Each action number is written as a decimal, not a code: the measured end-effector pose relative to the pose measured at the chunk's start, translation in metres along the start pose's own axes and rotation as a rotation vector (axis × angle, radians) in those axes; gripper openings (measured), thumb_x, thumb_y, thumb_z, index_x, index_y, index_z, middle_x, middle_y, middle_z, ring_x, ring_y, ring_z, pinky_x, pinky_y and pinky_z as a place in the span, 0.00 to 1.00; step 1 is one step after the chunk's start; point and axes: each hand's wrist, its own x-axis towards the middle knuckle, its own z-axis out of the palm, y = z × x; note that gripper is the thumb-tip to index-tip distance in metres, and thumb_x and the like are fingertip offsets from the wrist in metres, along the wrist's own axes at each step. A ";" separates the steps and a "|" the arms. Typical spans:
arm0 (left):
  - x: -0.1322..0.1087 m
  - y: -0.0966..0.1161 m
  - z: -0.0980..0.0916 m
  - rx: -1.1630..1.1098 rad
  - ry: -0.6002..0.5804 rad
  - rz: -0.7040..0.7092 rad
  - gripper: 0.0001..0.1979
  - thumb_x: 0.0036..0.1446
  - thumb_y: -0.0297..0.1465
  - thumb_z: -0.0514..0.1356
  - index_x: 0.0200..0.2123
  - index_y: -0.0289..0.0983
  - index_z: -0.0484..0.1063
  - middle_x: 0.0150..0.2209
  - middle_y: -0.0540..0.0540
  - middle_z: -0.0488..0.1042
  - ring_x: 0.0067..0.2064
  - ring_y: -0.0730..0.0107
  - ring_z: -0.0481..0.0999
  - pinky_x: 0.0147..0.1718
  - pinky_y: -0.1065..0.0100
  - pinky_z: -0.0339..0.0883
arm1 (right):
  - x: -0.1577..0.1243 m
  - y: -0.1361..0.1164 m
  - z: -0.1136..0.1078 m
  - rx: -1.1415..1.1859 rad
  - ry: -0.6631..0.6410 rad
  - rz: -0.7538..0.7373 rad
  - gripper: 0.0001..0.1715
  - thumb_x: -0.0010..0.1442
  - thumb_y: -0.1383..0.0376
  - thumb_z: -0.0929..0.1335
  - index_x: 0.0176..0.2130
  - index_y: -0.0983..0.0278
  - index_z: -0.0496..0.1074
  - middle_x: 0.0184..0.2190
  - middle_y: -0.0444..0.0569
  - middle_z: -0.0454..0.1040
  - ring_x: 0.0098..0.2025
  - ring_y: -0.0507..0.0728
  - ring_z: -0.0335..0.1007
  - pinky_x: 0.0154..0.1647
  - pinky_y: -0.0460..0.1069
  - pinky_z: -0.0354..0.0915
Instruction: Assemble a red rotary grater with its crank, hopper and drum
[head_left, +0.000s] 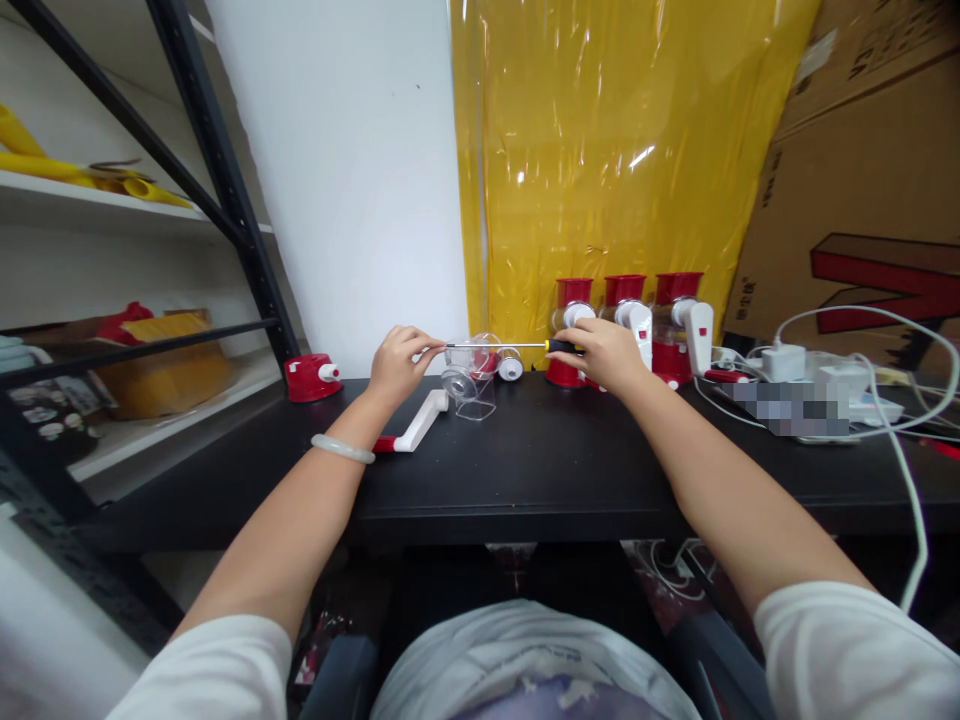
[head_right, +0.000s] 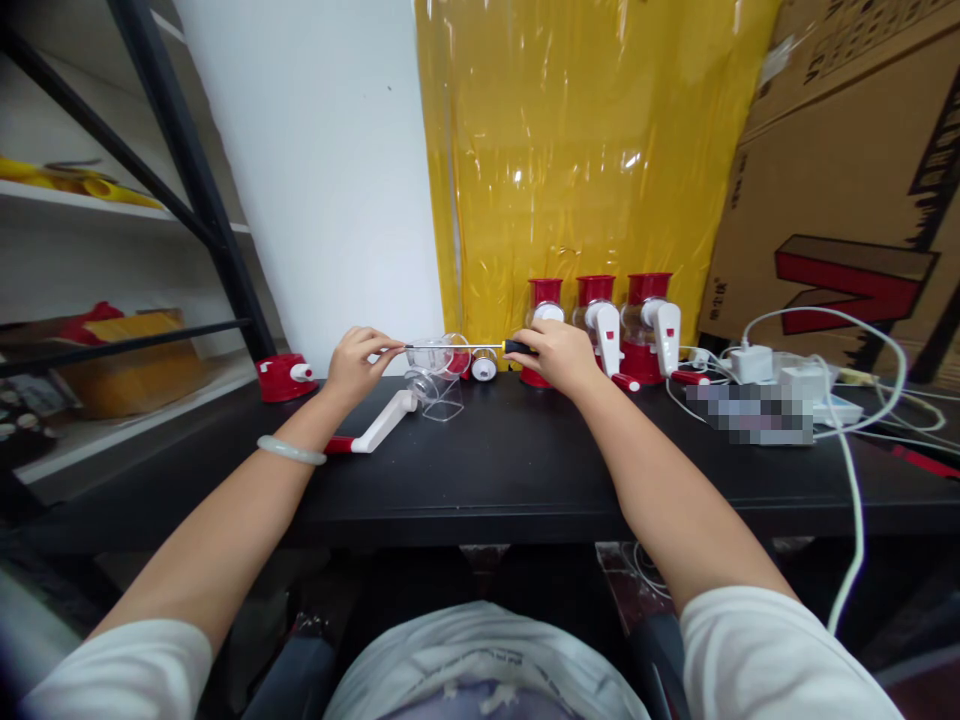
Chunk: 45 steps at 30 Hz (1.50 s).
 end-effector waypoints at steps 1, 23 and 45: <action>0.000 0.000 0.000 0.000 -0.001 -0.004 0.08 0.61 0.36 0.61 0.36 0.41 0.79 0.31 0.47 0.75 0.37 0.65 0.71 0.41 0.61 0.66 | 0.000 0.000 0.000 0.001 -0.004 0.001 0.24 0.63 0.46 0.63 0.41 0.61 0.77 0.33 0.50 0.75 0.36 0.56 0.70 0.30 0.49 0.53; 0.000 0.002 -0.002 -0.027 0.004 0.004 0.08 0.60 0.37 0.62 0.35 0.41 0.79 0.32 0.47 0.76 0.37 0.65 0.71 0.41 0.61 0.66 | -0.001 -0.004 -0.001 0.060 -0.033 0.036 0.22 0.62 0.47 0.65 0.41 0.60 0.78 0.36 0.52 0.77 0.37 0.57 0.71 0.30 0.49 0.55; -0.008 0.010 0.014 -0.326 -0.158 -0.292 0.37 0.51 0.45 0.66 0.61 0.40 0.58 0.59 0.36 0.63 0.57 0.56 0.69 0.49 0.55 0.71 | 0.000 0.015 0.001 0.076 0.011 0.072 0.23 0.61 0.46 0.65 0.40 0.60 0.76 0.35 0.51 0.77 0.38 0.58 0.71 0.32 0.50 0.56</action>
